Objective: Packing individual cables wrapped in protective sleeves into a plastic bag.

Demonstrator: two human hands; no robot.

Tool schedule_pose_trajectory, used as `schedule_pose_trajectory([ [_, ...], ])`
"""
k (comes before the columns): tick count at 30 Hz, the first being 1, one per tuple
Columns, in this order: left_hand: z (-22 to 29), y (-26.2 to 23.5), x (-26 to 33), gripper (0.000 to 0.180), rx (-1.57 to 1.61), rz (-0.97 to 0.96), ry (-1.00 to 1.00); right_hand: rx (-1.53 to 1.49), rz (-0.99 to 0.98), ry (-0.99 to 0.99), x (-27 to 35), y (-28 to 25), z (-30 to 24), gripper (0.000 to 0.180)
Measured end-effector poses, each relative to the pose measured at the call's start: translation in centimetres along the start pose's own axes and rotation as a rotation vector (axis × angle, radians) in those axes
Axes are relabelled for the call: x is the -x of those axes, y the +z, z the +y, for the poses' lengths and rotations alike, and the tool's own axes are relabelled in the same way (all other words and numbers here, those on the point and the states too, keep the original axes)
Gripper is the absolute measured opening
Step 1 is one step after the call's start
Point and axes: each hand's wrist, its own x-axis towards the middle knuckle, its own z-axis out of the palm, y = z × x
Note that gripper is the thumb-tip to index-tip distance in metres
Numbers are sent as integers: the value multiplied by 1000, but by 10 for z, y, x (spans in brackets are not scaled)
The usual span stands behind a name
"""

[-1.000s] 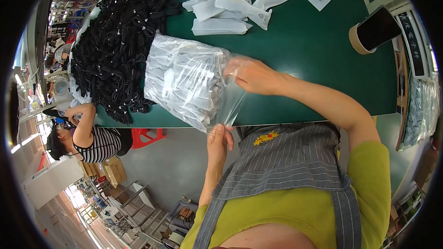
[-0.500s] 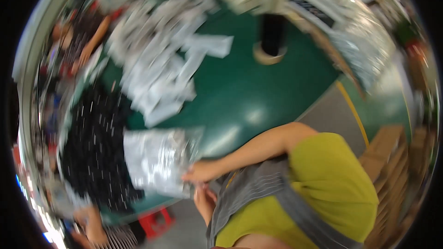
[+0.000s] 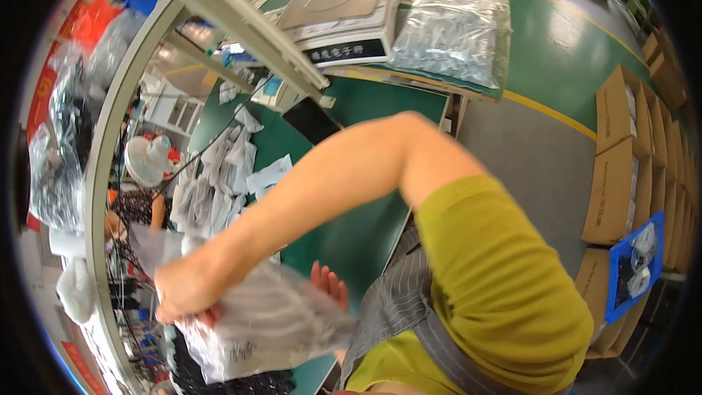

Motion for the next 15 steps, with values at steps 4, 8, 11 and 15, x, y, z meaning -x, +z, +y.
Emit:
schedule_pose_trajectory([
  [4,-28,28,-121,63,-241,-473,219,356,309,-34,135,-82,-78,45],
  [8,-110,142,-158,77,-670,-172,309,788,807,420,324,-164,-144,44],
  [11,-161,196,-221,75,-844,-381,152,941,1177,687,433,-277,-152,40],
  [15,-207,252,-295,64,-764,-464,32,1862,1134,624,474,-325,-152,46],
])
